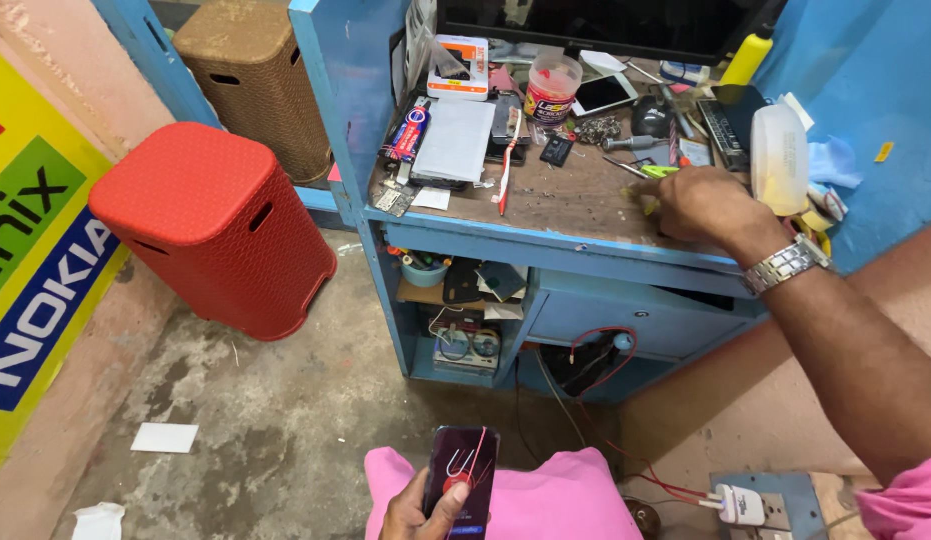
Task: The person disassembles and repairs a mobile phone by removing the back panel, checking components, and using a small screwdriver and rubber bands to secure the device.
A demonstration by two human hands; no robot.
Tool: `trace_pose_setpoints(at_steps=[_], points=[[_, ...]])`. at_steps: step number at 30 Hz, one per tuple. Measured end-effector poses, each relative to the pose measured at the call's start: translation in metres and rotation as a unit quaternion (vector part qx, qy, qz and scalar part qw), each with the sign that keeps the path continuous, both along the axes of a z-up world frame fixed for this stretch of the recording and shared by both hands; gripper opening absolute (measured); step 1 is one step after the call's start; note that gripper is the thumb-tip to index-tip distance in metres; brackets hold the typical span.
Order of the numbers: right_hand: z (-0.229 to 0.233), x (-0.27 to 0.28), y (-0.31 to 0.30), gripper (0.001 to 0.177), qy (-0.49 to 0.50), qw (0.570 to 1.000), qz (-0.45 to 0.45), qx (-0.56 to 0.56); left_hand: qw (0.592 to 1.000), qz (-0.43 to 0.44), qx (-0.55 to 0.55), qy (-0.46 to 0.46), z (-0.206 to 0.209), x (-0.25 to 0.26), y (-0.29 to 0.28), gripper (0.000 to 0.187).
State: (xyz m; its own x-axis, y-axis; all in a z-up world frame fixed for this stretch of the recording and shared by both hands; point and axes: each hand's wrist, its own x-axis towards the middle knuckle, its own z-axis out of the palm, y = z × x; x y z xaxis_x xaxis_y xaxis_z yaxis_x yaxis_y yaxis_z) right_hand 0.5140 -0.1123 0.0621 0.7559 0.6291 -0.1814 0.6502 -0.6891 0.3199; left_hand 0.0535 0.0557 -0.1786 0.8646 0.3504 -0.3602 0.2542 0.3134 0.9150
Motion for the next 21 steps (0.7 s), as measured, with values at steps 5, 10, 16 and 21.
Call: trace_pose_setpoints(at_steps=[5,10,16,21], points=[[-0.011,0.020,-0.005,0.040,-0.061,0.992,0.049,0.095,1.000,-0.013,-0.024,0.008,0.019,0.004,-0.002,0.043],[-0.019,0.017,-0.010,0.019,-0.009,0.951,0.006,0.308,0.999,-0.009,-0.041,0.019,0.030,0.007,-0.003,0.041],[-0.009,-0.018,-0.013,0.024,-0.050,0.925,0.057,0.372,0.999,-0.016,-0.043,0.010,0.041,0.008,-0.005,0.043],[-0.027,-0.104,-0.025,0.014,0.203,0.823,-0.055,0.528,0.991,-0.030,0.128,0.015,0.067,0.009,-0.002,0.035]])
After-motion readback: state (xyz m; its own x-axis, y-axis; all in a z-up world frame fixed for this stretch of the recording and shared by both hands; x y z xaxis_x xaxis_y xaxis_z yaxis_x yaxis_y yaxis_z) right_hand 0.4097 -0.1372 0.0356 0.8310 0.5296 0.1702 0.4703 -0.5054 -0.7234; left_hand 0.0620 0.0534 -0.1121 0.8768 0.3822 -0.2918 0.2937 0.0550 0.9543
